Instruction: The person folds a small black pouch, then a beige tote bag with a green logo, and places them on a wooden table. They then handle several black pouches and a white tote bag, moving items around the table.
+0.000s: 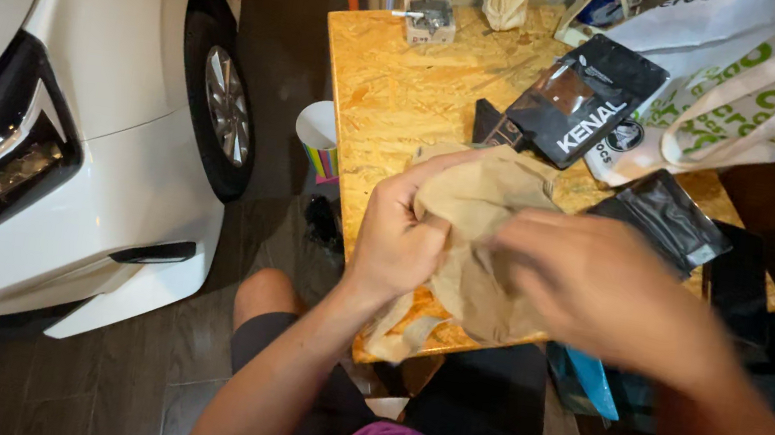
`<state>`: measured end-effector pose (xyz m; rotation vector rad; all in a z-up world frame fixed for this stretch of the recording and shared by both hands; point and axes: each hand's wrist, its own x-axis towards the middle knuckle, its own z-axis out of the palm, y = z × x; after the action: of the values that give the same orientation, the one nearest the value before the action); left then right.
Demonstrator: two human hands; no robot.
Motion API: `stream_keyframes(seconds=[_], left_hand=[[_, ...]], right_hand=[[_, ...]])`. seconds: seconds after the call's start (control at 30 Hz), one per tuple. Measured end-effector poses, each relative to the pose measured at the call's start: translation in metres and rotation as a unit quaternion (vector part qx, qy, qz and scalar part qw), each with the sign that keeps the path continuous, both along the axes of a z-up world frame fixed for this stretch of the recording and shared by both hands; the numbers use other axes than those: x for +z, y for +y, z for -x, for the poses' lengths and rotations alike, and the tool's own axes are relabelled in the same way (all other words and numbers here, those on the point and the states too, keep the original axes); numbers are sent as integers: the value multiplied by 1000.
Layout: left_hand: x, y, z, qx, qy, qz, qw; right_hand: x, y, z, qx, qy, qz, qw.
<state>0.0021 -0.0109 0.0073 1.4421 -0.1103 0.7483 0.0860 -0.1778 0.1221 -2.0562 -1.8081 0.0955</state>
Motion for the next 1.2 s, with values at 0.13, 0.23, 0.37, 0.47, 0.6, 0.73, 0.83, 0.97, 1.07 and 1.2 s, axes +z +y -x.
stream_keyframes(seconds=[0.13, 0.23, 0.37, 0.47, 0.6, 0.73, 0.83, 0.97, 1.07, 1.2], left_hand=[[10, -17, 3, -17, 32, -19, 999], [13, -39, 8, -59, 32, -82, 994], [12, -38, 14, -139, 141, -181, 963], [-3, 1, 14, -299, 104, -114, 942], [-43, 51, -22, 106, 71, -186, 974], [-84, 76, -62, 110, 90, -93, 985], [-107, 83, -75, 6, 186, 74, 980], [-119, 117, -58, 172, 213, 132, 953], [-123, 157, -26, 122, 155, 151, 969], [-142, 178, 10, 95, 162, 171, 967]], right_hand=[[-67, 41, -39, -202, -29, 322, 924], [-108, 34, -55, -199, -7, 174, 965], [-117, 24, -56, -183, 43, 44, 981], [-114, 24, -57, -178, 66, -11, 982], [-125, 15, -59, -175, 105, -68, 977], [-132, 5, -64, -144, 156, -127, 969], [-133, -5, -70, -144, 194, -177, 954], [-130, -13, -92, -158, 228, -262, 924], [-126, -22, -114, -181, 281, -345, 877], [-122, -53, -125, -120, 544, -489, 671]])
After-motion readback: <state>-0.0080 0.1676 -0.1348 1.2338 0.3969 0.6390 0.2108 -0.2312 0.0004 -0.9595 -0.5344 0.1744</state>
